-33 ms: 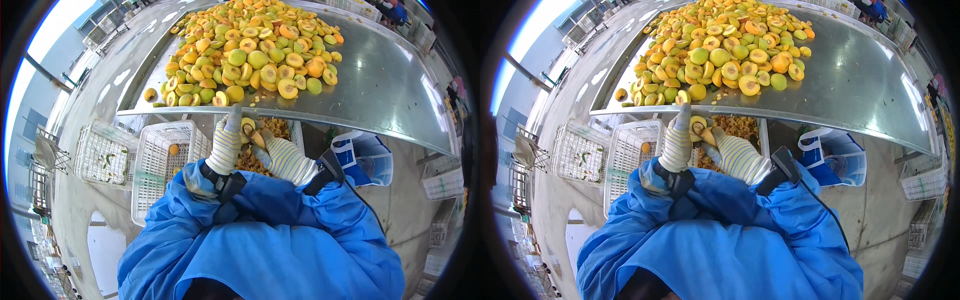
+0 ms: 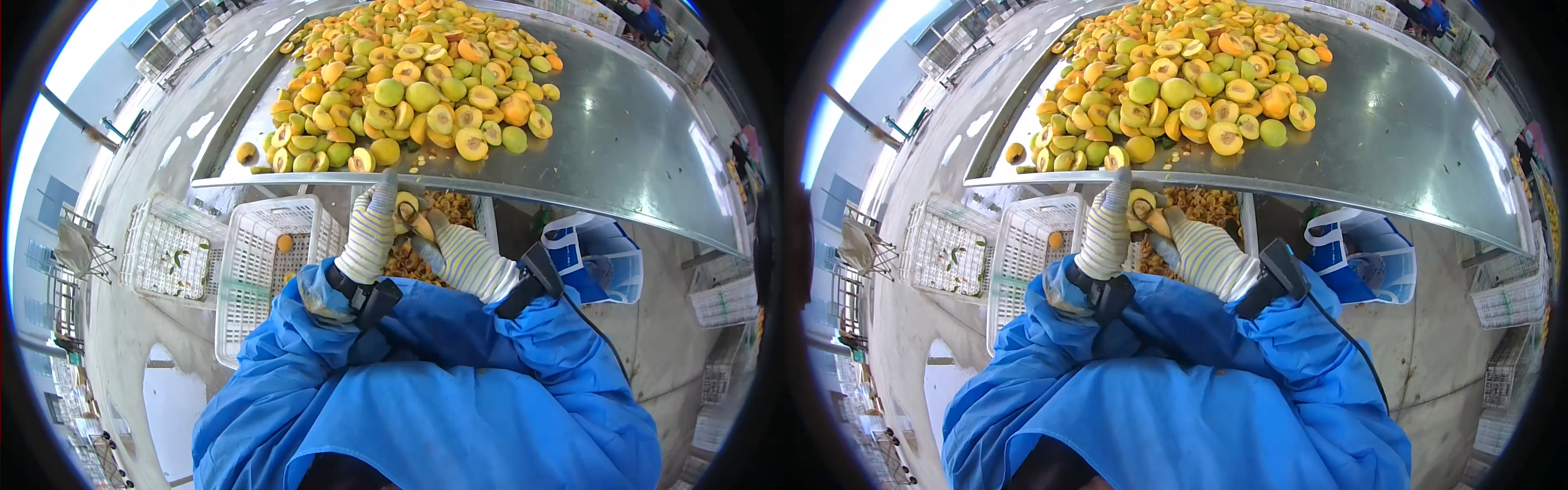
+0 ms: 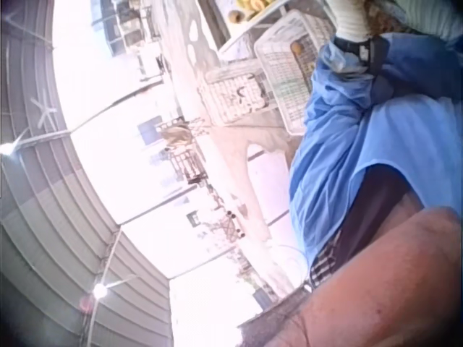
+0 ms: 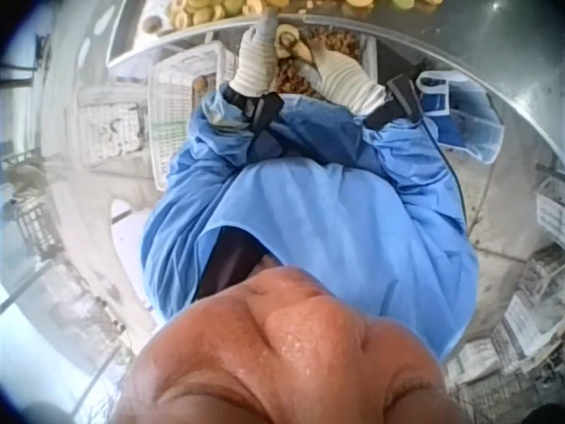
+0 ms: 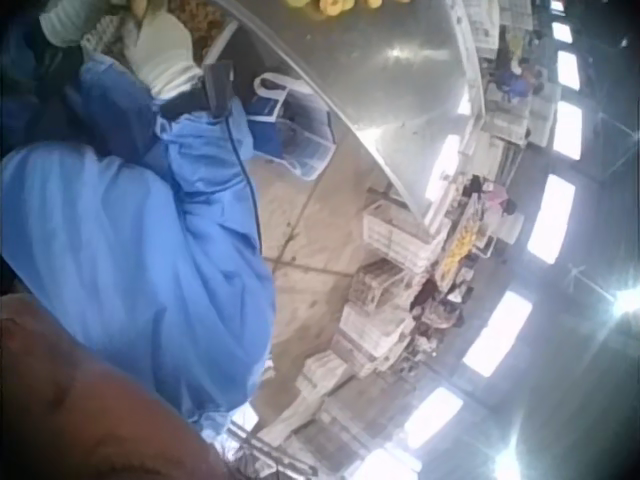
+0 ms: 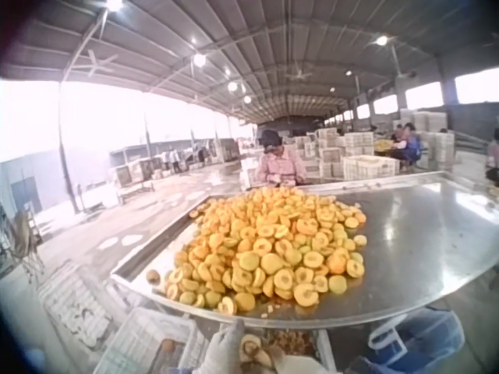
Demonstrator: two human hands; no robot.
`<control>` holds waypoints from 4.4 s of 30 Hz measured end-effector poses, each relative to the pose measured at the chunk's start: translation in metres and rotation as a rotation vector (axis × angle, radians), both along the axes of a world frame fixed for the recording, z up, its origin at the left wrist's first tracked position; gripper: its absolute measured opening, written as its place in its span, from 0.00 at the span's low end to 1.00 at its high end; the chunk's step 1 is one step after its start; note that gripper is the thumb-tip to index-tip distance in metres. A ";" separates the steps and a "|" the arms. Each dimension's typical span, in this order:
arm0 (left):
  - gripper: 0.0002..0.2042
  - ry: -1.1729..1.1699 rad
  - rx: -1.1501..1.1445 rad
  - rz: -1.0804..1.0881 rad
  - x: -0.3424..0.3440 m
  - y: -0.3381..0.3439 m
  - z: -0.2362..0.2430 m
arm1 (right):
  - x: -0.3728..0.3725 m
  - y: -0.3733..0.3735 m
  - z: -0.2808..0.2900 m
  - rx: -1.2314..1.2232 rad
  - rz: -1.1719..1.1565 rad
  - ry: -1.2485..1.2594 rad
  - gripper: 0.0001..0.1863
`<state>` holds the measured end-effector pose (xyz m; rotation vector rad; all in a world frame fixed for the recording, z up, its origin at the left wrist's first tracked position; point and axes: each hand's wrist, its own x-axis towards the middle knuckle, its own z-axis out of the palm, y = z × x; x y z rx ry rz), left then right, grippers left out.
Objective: Remove pits from apricots and sort them into baskets.
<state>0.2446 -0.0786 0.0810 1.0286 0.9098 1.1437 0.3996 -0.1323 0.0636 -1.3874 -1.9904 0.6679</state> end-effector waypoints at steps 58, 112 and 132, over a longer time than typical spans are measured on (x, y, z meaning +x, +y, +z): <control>0.17 -0.401 -0.096 0.069 0.010 0.002 -0.015 | -0.014 0.002 -0.006 -0.074 -0.115 -0.148 0.21; 0.22 -0.185 -0.192 -0.203 0.010 0.011 -0.022 | -0.005 -0.015 0.007 -1.191 0.097 1.255 0.22; 0.18 -0.707 -0.530 -0.172 0.005 0.021 -0.028 | -0.004 -0.009 0.014 -1.020 0.235 1.353 0.22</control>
